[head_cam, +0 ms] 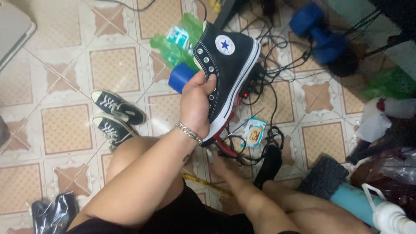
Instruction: Applying dye and finishing spray to a black high-top sneaker.
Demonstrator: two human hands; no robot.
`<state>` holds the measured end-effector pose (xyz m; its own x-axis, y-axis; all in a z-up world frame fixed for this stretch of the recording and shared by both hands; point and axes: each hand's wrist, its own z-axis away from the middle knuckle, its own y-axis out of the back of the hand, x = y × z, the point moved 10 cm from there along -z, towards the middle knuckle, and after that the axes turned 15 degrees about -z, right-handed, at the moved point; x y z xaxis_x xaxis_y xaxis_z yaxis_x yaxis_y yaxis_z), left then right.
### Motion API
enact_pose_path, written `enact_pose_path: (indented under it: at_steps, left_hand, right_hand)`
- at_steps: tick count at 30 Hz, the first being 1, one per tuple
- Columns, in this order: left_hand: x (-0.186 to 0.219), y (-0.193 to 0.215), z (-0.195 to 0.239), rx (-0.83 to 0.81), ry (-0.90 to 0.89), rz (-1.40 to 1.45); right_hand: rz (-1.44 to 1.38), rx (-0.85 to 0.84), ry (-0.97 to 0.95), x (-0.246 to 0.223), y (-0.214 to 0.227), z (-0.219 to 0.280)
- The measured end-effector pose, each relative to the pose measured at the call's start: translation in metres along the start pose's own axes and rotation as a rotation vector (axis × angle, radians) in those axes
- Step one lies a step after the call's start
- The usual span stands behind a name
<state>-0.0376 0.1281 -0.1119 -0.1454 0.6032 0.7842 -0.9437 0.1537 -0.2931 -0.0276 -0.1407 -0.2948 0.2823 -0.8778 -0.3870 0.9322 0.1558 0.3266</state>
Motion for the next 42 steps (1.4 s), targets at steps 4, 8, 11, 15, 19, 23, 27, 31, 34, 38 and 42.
enact_pose_path:
  at_steps: [4,8,11,15,19,23,27,31,34,38,42]
  left_hand:
    - [-0.024,0.01,-0.045,-0.013,-0.03,0.008]
    - [-0.036,0.021,-0.093,0.021,-0.093,0.024]
    - [-0.003,-0.009,-0.073,0.047,-0.157,0.0]
    - [0.012,-0.043,-0.054,-0.01,-0.223,0.036]
    - [0.009,-0.071,-0.04,-0.083,-0.243,0.031]
    - [-0.044,-0.08,-0.078,-0.175,-0.231,-0.017]
    - [-0.086,-0.08,-0.118,-0.223,-0.265,-0.084]
    - [0.001,-0.109,-0.007,-0.243,-0.283,-0.058]
    - [0.012,-0.115,0.017,-0.27,-0.226,0.006]
    - [0.009,-0.121,0.011,-0.304,-0.24,-0.048]
    - [-0.001,-0.125,0.02,-0.327,-0.22,-0.104]
  right_hand:
    - [-0.264,0.11,0.253,0.086,-0.039,-0.134]
    - [-1.035,0.219,0.579,0.008,0.08,-0.064]
    - [-1.192,0.256,0.84,-0.026,0.175,-0.02]
    - [-1.308,-0.011,1.407,-0.08,0.271,0.109]
    - [-1.314,-0.183,1.502,-0.096,0.3,0.185]
    - [-1.43,-0.458,1.475,-0.078,0.294,0.189]
    - [-1.628,-0.282,1.398,-0.058,0.302,0.164]
    - [-1.671,-0.256,1.329,-0.082,0.309,0.19]
    - [-1.726,-0.117,1.197,-0.064,0.32,0.168]
    - [-1.659,0.056,1.122,-0.038,0.339,0.145]
    - [-1.684,0.153,1.062,-0.033,0.354,0.148]
